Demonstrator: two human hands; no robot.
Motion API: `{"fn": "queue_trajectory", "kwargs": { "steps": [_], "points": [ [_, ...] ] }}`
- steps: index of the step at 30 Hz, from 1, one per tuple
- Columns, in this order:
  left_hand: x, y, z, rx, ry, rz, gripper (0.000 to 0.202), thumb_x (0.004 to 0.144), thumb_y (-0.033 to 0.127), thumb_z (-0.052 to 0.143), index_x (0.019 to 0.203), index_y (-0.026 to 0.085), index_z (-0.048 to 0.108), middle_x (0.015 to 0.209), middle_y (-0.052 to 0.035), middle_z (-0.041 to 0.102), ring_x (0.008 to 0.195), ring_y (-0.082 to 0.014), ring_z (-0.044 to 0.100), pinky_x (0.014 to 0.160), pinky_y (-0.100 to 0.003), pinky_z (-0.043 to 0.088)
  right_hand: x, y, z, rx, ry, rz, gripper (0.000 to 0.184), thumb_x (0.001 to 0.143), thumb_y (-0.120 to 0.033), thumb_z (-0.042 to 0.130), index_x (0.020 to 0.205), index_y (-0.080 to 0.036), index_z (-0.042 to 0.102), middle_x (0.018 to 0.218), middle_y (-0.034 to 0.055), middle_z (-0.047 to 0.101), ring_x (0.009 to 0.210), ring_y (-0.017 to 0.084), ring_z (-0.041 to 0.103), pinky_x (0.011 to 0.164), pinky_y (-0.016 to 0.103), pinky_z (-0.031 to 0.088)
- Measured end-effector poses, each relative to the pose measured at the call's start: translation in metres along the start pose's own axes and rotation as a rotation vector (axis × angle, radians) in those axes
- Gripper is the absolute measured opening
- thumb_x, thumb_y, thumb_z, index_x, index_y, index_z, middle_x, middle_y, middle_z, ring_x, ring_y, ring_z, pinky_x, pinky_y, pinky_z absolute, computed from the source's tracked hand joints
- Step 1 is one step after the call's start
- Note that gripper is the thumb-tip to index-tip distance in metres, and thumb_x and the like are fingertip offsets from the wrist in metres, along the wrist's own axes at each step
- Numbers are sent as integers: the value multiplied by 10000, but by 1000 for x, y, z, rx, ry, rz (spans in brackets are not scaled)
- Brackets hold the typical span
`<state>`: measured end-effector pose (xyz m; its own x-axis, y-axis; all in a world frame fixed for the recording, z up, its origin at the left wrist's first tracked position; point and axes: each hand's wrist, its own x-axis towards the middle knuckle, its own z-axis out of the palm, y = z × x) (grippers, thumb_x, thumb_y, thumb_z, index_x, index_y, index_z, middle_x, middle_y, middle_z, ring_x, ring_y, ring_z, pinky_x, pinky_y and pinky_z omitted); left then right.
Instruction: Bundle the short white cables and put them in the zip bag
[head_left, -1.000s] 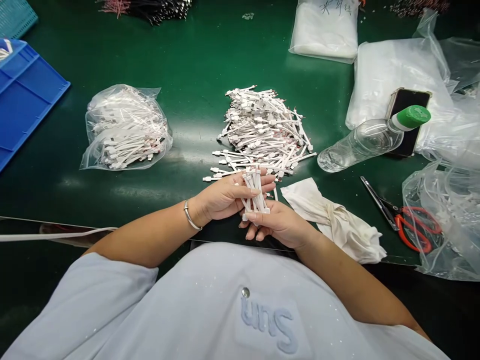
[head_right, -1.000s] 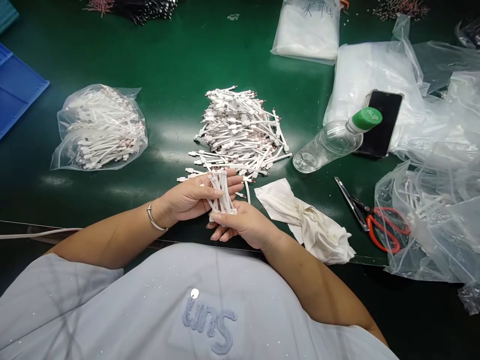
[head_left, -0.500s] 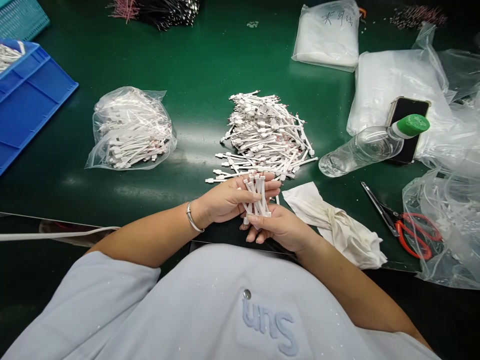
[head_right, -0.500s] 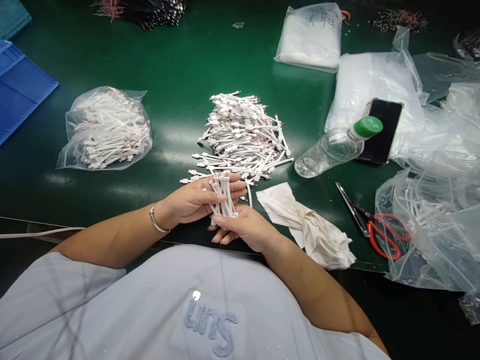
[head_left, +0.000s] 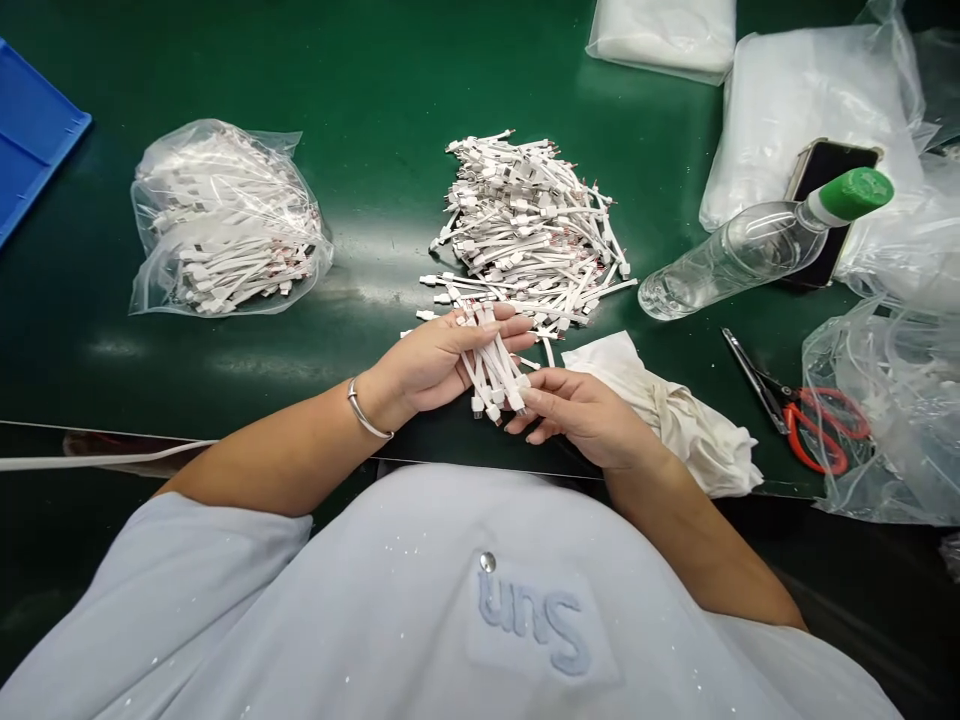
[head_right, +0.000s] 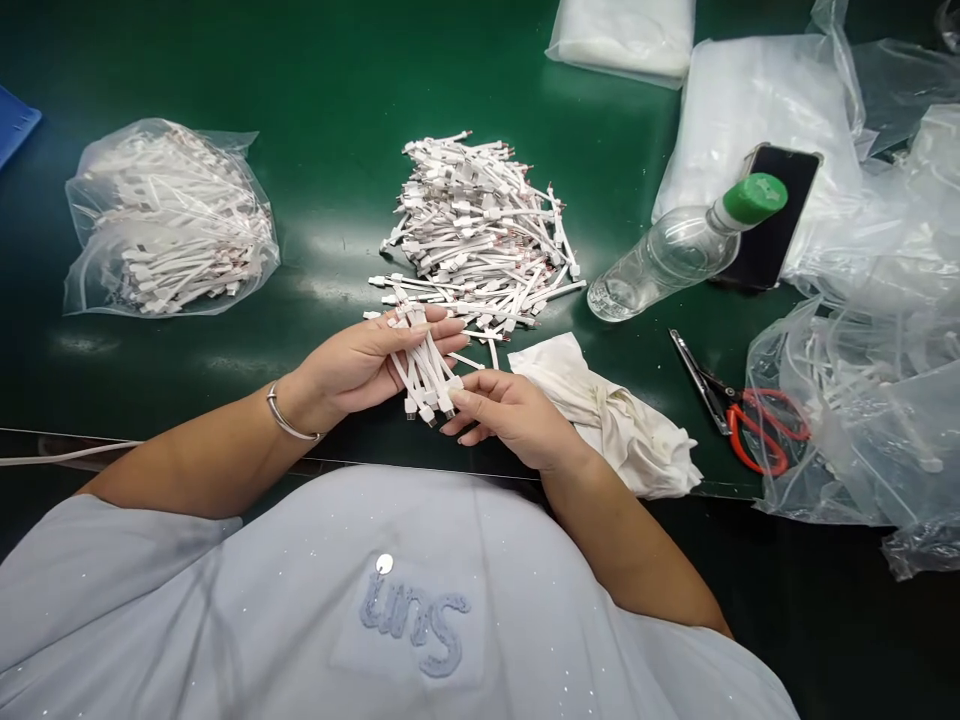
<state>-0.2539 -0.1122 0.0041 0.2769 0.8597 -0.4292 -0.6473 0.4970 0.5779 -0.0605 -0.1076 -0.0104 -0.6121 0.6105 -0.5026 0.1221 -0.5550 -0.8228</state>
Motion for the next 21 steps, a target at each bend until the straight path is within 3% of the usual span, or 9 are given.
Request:
{"fn": "queue_trajectory", "kwargs": {
  "steps": [6,11,14,17,21],
  "points": [
    [-2,3,2,22,41,-2,171,851,43,520,967,126,615,936,-65,722,921,-182,695,1049,-448,432,2,3,3,-51,71,-84,310,776,-462,705,795,-158,646,747,25,691,649,107,670,497,157,505],
    [-1,5,3,18,51,14,175,851,33,528,968,127,617,919,-50,723,898,-180,698,1025,-478,455,5,2,4,71,232,-146,423,718,-567,715,788,-160,625,734,13,660,579,81,636,466,150,503],
    [-2,5,4,11,46,32,172,852,33,531,963,125,626,931,-54,724,921,-186,697,1019,-482,462,4,1,5,76,136,-80,449,719,-582,706,864,-165,628,799,31,673,629,105,663,484,168,526],
    [-3,4,6,-5,29,50,166,858,32,525,948,120,634,931,-56,728,927,-181,697,1036,-465,450,3,2,5,16,-16,-43,377,736,-447,750,981,-191,622,917,30,682,731,125,689,537,179,551],
    [-3,3,5,-28,14,42,184,857,24,515,952,120,641,924,-59,734,936,-193,700,1053,-471,428,2,5,6,-18,-19,-90,336,734,-328,770,994,-198,601,845,-1,675,675,108,670,491,160,517]
  ]
}}
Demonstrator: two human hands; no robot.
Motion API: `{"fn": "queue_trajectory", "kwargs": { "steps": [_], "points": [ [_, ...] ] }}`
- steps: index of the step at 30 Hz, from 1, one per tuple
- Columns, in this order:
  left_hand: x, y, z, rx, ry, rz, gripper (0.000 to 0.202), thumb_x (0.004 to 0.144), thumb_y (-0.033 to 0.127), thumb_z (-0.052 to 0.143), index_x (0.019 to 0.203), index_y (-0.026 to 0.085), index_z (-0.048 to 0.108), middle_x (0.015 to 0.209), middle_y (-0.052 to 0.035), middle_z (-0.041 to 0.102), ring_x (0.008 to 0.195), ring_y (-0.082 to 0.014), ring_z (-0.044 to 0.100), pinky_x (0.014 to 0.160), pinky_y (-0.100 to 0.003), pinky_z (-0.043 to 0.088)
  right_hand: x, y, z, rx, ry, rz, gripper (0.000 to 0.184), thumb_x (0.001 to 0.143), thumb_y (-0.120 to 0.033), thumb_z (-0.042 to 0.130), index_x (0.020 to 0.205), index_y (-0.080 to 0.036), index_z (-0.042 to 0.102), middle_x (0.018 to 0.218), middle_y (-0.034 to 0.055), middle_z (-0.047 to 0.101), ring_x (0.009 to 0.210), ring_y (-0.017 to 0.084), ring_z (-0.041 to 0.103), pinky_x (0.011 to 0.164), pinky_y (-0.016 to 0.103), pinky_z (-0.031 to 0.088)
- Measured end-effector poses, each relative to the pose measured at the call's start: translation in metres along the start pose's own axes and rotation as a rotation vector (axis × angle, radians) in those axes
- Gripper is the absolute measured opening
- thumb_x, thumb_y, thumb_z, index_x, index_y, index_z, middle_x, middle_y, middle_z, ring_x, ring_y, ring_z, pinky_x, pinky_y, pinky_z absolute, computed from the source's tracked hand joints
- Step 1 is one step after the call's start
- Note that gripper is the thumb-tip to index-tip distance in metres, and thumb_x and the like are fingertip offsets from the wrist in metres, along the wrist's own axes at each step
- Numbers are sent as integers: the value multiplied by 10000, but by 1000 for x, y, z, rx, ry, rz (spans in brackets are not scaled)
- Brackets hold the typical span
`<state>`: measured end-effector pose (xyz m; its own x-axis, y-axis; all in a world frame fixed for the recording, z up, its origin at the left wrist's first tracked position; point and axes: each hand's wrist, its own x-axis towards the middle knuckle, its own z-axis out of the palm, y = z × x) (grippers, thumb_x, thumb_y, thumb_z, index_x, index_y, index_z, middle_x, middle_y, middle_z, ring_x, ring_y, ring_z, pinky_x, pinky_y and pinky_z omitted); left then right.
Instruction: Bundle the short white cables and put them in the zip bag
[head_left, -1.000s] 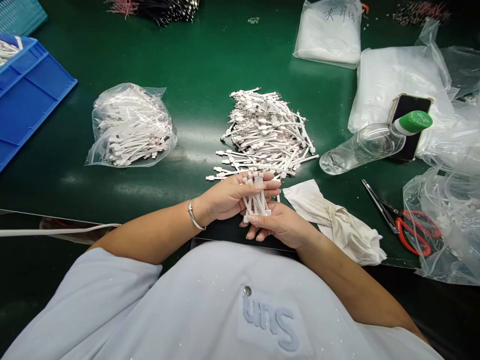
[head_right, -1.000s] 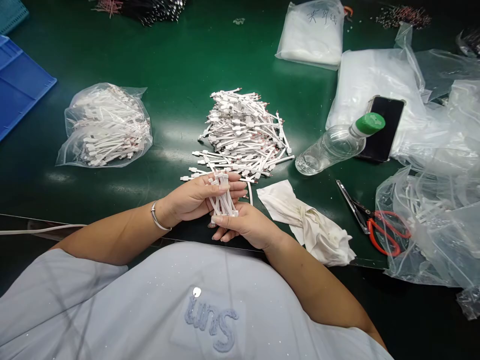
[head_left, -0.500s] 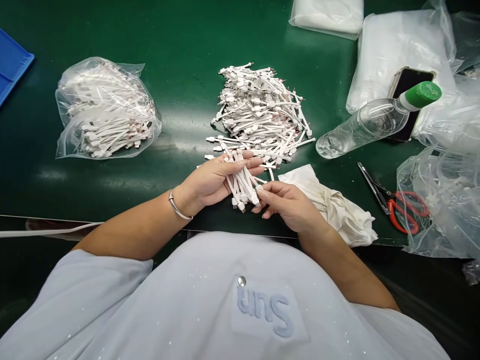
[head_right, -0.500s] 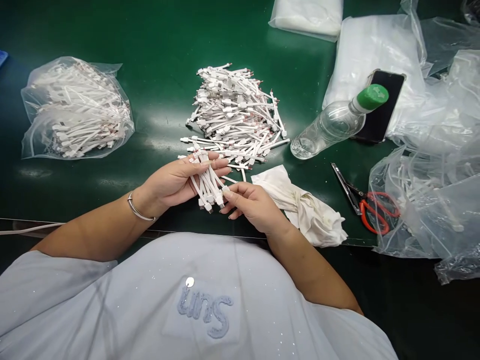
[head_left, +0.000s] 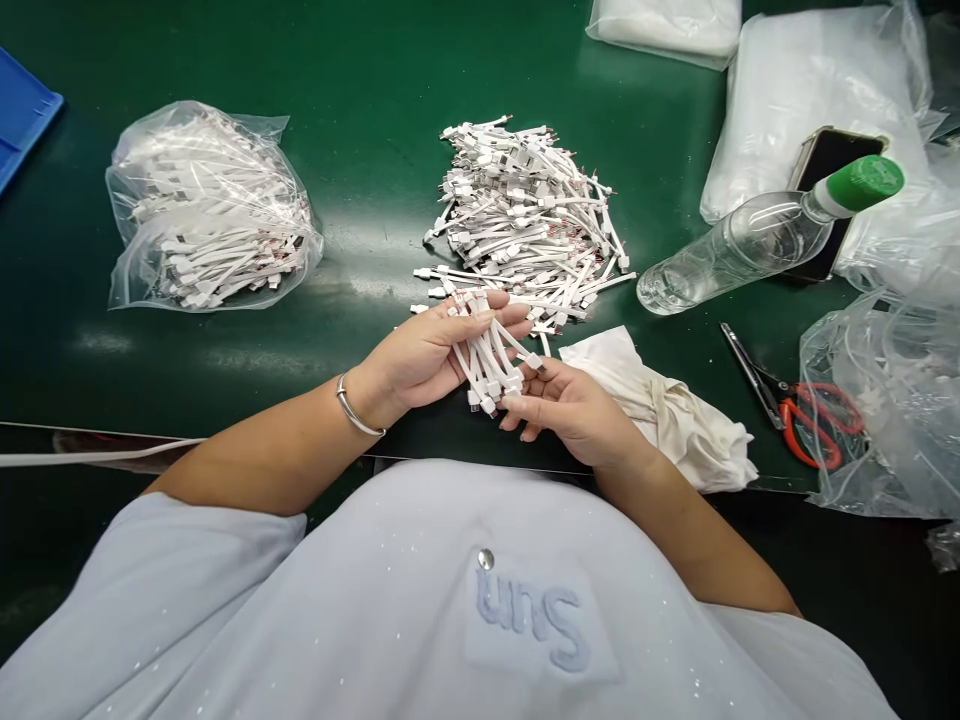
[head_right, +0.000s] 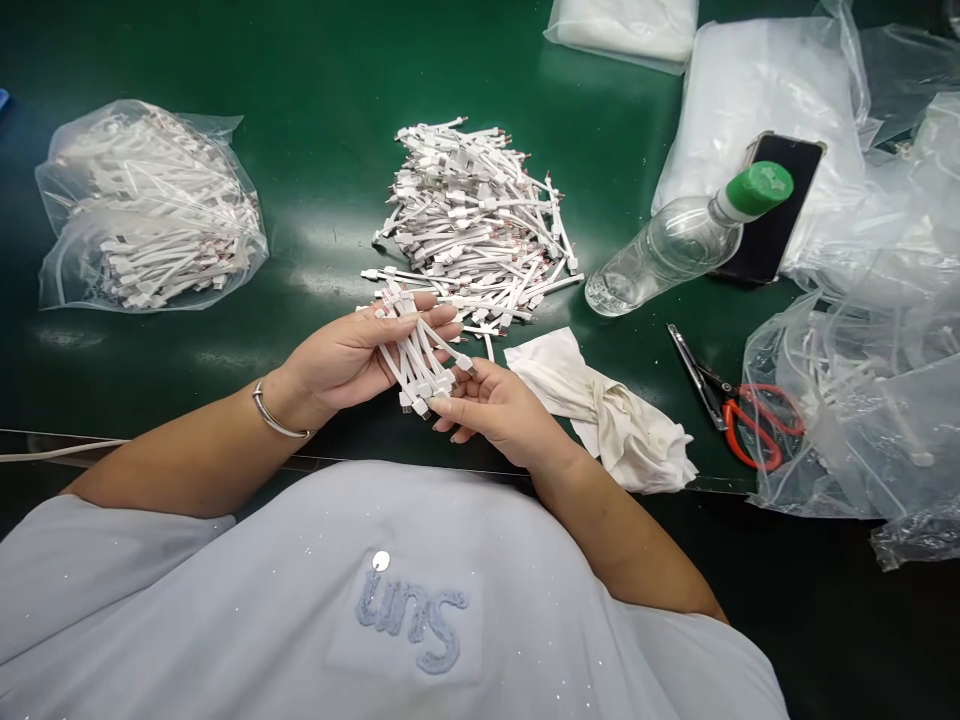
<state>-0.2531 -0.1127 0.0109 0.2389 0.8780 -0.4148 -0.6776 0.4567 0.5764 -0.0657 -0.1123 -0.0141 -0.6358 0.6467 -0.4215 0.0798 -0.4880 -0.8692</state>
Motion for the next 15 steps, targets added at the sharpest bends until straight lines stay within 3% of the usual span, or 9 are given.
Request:
{"fn": "queue_trajectory", "kwargs": {
  "steps": [4,8,15],
  "points": [
    [0,0,-1,-11,-20,-5,180,848,27,526,950,115,645,923,-69,737,929,-204,704,1055,-479,421,0,1,-1,-14,5,-24,327,704,-329,790,914,-179,590,830,9,680,650,111,656,468,166,497],
    [0,0,-1,-12,-14,0,176,842,25,535,947,113,645,921,-69,738,932,-204,705,1065,-479,410,0,1,-1,2,-4,-35,286,780,-392,716,931,-179,601,849,18,681,643,101,652,466,162,496],
    [-1,1,0,-21,-27,13,184,843,12,520,937,107,646,928,-70,735,917,-202,707,1053,-490,427,1,1,1,-3,79,-78,255,778,-367,719,884,-171,593,713,-8,651,612,97,634,474,165,498]
  ]
}}
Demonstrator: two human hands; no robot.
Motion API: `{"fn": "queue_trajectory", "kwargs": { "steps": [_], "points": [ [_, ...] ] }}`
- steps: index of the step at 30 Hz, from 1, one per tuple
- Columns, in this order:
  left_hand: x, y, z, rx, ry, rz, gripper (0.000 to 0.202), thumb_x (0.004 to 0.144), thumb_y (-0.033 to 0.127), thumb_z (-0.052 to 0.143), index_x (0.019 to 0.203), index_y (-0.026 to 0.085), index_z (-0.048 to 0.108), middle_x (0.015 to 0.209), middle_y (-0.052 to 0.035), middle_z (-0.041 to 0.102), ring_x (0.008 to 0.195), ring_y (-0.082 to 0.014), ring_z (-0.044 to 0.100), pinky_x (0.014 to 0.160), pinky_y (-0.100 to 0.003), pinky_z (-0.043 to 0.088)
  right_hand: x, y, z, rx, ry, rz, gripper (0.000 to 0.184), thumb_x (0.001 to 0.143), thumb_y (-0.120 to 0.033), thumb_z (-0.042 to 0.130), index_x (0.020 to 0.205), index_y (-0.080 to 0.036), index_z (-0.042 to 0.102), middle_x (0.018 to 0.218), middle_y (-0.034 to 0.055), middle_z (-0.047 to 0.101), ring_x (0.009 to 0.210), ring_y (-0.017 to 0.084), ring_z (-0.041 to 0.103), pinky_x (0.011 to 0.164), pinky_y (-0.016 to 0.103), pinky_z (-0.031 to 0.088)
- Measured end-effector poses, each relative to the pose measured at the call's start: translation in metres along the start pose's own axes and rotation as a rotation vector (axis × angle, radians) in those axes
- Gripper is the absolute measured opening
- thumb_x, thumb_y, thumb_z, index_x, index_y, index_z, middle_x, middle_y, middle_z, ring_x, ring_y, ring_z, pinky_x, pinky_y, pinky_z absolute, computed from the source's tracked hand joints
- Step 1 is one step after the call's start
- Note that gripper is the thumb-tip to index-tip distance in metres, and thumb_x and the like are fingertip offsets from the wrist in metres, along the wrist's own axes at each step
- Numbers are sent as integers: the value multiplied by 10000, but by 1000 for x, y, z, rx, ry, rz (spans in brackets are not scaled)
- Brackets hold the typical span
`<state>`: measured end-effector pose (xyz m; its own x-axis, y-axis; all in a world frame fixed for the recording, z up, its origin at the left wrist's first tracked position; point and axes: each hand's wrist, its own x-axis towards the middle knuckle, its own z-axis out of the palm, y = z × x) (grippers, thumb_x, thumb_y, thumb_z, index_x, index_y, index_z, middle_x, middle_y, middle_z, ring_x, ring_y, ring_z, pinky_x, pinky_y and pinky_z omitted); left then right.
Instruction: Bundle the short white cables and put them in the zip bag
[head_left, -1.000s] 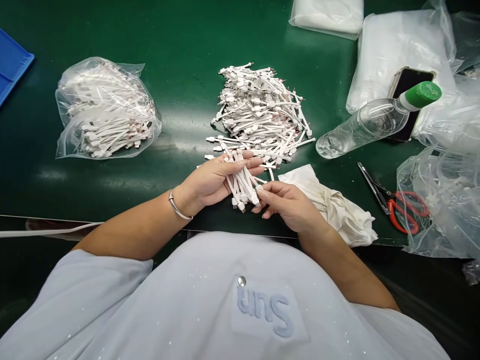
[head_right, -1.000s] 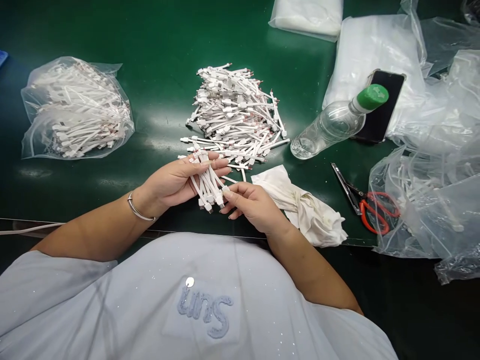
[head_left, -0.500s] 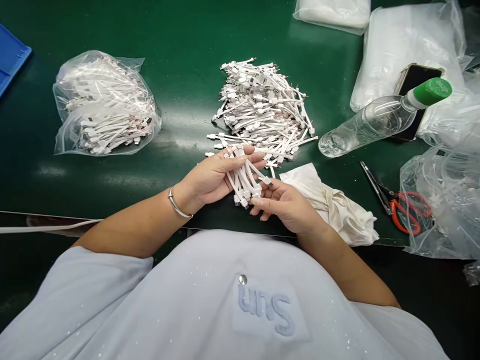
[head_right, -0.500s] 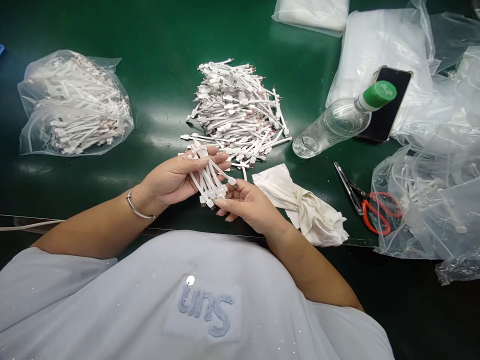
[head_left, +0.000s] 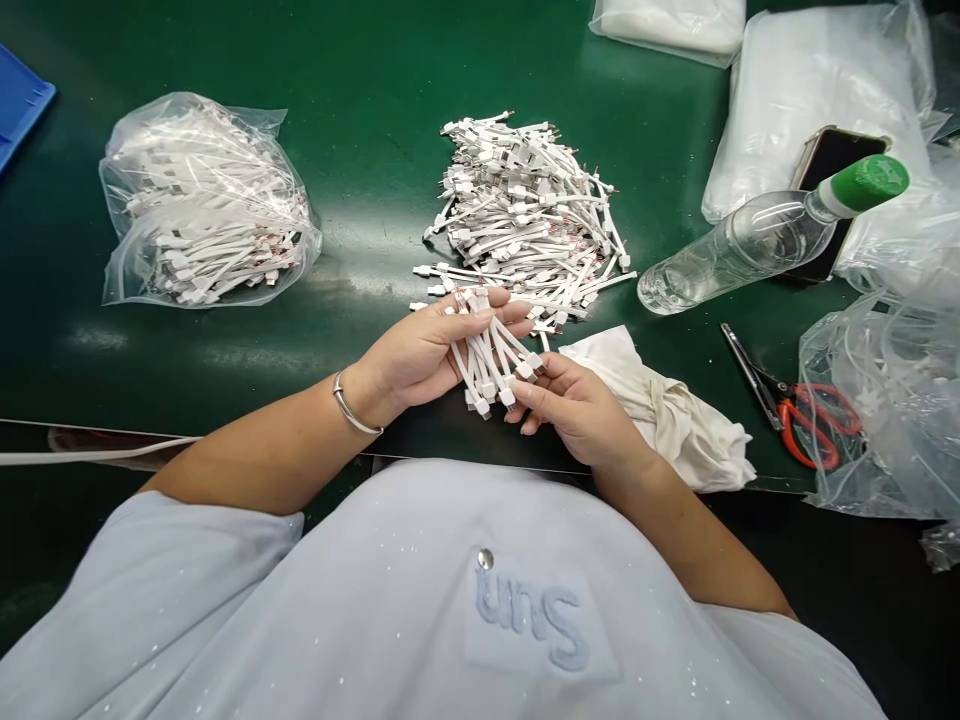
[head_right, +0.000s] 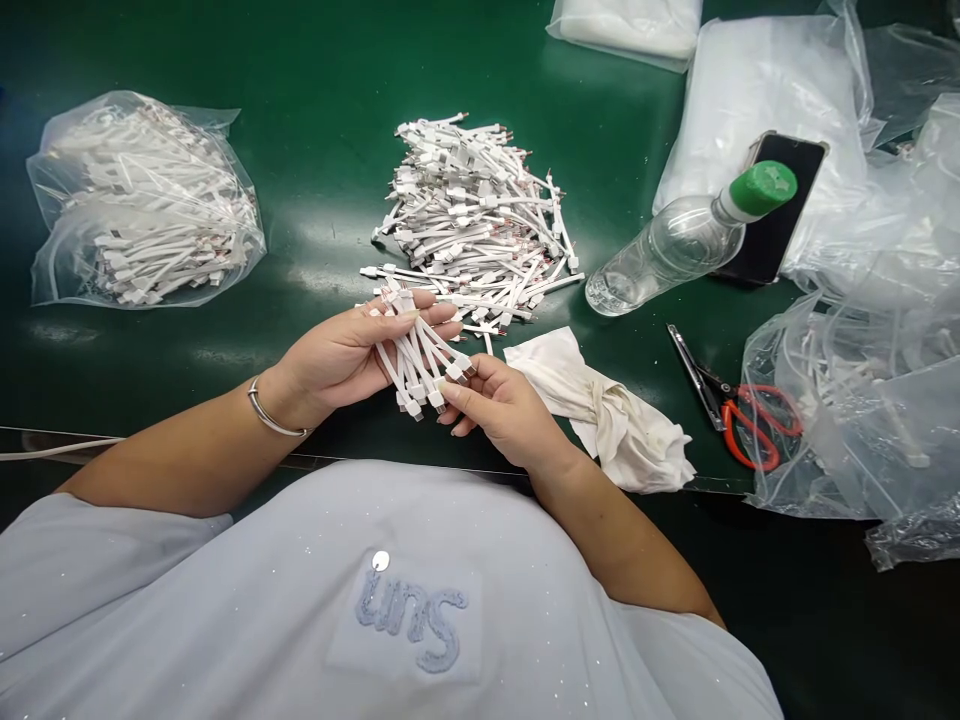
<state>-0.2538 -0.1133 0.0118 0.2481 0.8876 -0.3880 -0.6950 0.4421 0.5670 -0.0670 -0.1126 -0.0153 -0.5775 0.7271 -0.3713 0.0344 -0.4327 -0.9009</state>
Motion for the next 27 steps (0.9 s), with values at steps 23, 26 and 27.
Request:
{"fn": "queue_trajectory", "kwargs": {
  "steps": [23,26,27],
  "points": [
    [1,1,-1,55,4,33,188,851,19,512,920,124,652,960,-58,729,995,-225,689,1044,-531,439,1,6,-3,79,-1,-32,269,776,-316,726,1022,-206,712,939,27,708,833,124,651,635,191,552],
    [1,4,1,73,37,41,186,847,27,515,917,129,653,963,-56,728,1051,-240,669,1053,-531,434,-1,3,-4,116,-13,-4,288,771,-311,729,1042,-213,719,982,34,716,882,138,666,692,212,564],
    [1,5,2,79,47,41,184,841,28,521,916,130,654,969,-58,726,1076,-247,659,1059,-530,429,-1,2,-3,126,-7,-4,270,769,-312,730,1020,-212,727,966,32,719,871,134,670,692,209,564]
  ]
}}
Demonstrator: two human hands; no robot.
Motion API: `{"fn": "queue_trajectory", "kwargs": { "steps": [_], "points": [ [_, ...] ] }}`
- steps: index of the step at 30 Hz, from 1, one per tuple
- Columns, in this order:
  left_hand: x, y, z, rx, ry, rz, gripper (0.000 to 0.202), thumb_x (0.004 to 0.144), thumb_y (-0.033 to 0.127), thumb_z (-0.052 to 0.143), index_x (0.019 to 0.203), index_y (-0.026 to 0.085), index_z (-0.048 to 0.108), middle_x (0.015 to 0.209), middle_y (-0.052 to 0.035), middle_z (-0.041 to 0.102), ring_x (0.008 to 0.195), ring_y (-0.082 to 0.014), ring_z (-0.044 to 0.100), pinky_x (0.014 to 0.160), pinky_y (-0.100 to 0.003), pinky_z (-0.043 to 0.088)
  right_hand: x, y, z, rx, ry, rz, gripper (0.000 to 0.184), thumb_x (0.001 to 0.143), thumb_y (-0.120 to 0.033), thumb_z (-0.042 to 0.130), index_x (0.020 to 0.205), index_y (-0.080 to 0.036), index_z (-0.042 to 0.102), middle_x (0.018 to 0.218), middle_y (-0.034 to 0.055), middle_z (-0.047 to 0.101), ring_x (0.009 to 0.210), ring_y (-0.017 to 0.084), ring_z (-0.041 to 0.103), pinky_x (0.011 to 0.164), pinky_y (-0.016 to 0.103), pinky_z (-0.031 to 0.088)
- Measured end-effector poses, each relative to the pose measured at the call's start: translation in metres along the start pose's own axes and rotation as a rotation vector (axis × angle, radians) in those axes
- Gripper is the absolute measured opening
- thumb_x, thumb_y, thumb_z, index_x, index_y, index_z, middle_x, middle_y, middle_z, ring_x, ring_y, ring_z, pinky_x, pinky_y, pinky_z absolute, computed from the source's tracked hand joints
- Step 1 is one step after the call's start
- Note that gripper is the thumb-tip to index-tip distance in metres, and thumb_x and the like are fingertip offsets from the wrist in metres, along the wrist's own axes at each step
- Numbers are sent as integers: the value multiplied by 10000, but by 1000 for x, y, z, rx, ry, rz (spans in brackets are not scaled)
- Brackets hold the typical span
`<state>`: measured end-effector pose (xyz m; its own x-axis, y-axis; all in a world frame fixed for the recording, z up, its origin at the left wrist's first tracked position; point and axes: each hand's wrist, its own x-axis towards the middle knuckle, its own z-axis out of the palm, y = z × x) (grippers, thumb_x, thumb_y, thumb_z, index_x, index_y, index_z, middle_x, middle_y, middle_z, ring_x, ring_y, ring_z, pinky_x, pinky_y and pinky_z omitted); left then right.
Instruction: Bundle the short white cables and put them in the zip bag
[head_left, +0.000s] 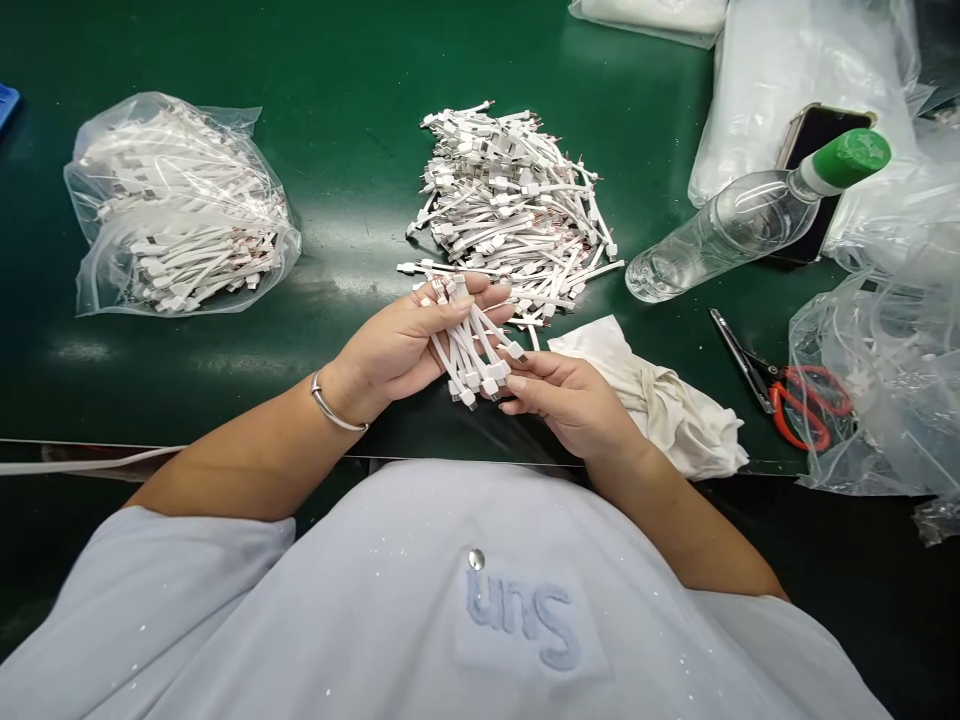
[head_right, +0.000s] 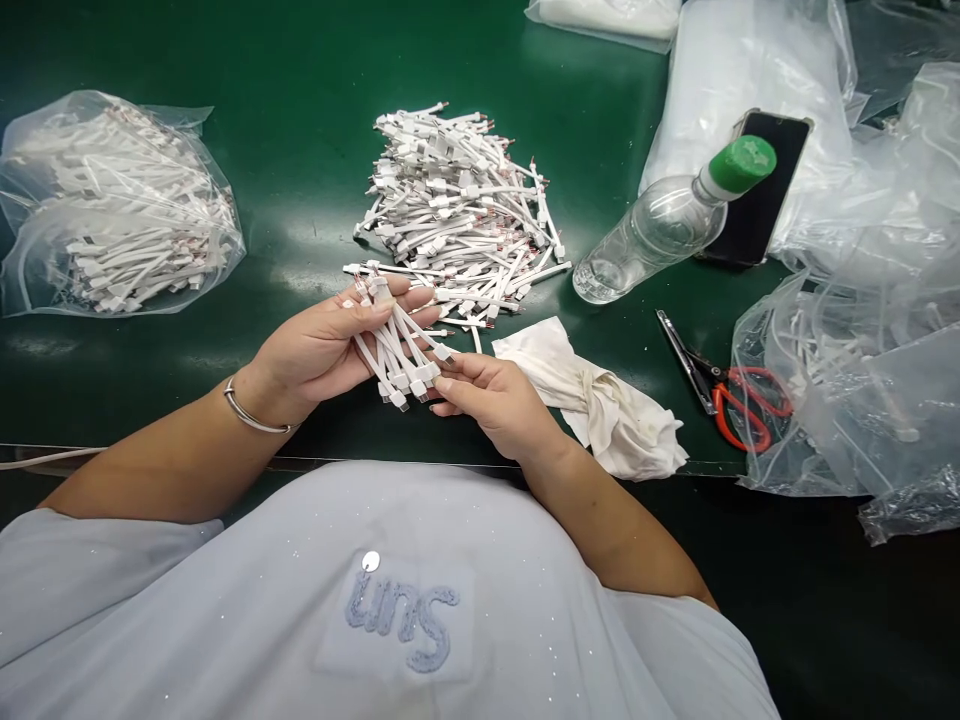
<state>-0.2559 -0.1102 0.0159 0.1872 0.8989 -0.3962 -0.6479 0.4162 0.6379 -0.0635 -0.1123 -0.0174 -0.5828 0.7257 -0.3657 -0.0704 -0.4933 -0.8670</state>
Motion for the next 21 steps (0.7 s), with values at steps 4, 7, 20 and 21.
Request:
{"fn": "queue_trajectory", "kwargs": {
  "steps": [4,7,20,21],
  "points": [
    [-2,2,2,17,23,-14,183,806,37,560,929,132,658,1045,-81,714,1161,-278,612,1076,-537,404,-1,-4,2,31,31,5,225,754,-322,742,950,-211,744,885,22,728,806,117,681,662,186,553],
    [-1,2,2,21,24,-22,193,796,40,574,944,131,659,1054,-86,712,1178,-277,601,1085,-522,399,-1,-5,3,52,52,24,225,741,-337,755,927,-211,745,852,19,728,782,111,686,642,174,547],
    [-1,0,3,27,38,-24,179,817,30,545,935,119,645,993,-77,715,1124,-260,635,1063,-513,429,1,-2,2,112,101,42,296,668,-345,812,928,-219,751,855,1,717,728,84,653,704,206,574],
    [0,0,3,27,51,-22,179,813,26,544,931,117,643,997,-79,713,1131,-263,630,1066,-518,425,1,-2,2,118,102,34,292,666,-329,813,932,-224,752,880,-1,719,742,82,652,733,213,574]
  ]
}}
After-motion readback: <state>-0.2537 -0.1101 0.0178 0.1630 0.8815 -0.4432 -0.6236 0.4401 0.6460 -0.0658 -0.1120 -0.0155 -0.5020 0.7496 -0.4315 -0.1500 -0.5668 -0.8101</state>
